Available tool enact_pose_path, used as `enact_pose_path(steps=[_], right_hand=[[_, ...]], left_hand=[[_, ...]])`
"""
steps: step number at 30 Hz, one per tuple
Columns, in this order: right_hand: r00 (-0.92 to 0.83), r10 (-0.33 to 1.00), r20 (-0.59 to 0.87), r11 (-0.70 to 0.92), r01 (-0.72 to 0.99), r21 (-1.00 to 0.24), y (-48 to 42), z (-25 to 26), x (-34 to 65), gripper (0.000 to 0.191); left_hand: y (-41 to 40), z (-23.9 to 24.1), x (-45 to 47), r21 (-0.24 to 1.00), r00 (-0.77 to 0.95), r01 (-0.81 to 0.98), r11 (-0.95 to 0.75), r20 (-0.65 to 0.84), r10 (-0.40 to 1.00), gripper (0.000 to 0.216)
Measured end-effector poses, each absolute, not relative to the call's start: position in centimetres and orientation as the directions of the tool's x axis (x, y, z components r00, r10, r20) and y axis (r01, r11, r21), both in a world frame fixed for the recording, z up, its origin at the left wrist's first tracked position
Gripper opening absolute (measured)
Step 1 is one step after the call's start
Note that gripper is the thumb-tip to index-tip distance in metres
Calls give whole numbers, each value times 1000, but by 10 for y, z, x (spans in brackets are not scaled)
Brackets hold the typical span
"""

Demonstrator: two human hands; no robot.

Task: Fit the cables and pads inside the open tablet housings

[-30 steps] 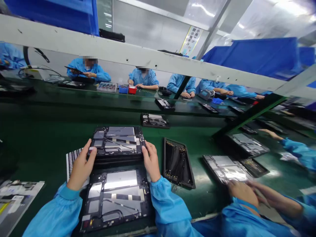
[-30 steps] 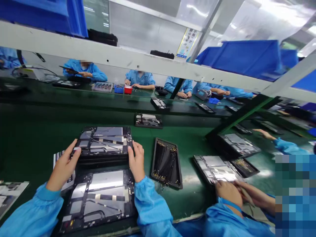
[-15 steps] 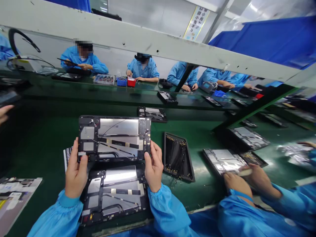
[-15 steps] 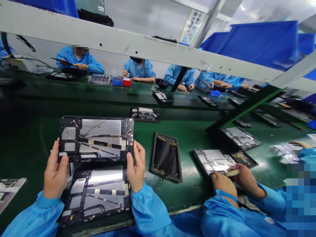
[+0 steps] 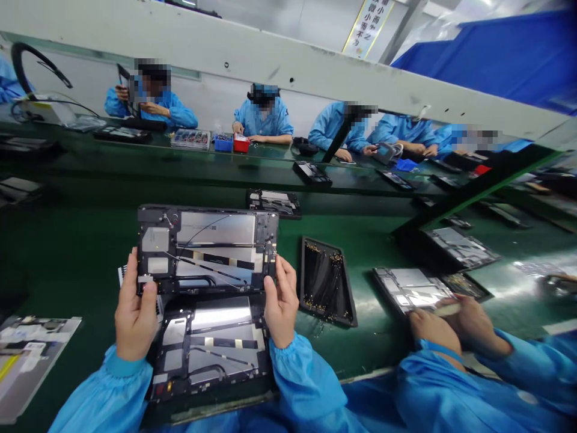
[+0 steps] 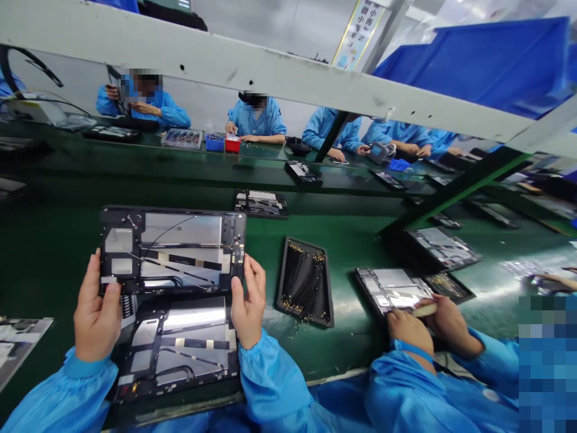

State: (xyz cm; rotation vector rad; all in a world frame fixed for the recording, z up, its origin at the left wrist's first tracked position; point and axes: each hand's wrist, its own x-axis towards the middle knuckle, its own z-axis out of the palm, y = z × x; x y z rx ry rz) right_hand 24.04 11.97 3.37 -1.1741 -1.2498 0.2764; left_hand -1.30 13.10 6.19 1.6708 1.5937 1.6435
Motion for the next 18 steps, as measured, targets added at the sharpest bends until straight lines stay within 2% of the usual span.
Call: enact_pose_path(steps=[10,18], right_hand=[[374,715,591,419,449,-789,121,33,239,44],[385,758,527,391,379,-839,122,28,240,42]], left_hand=[[131,60,-13,818,-267,468,-334,491,829,59],[125,69,-7,829,-275,480,-287,453,848,59]])
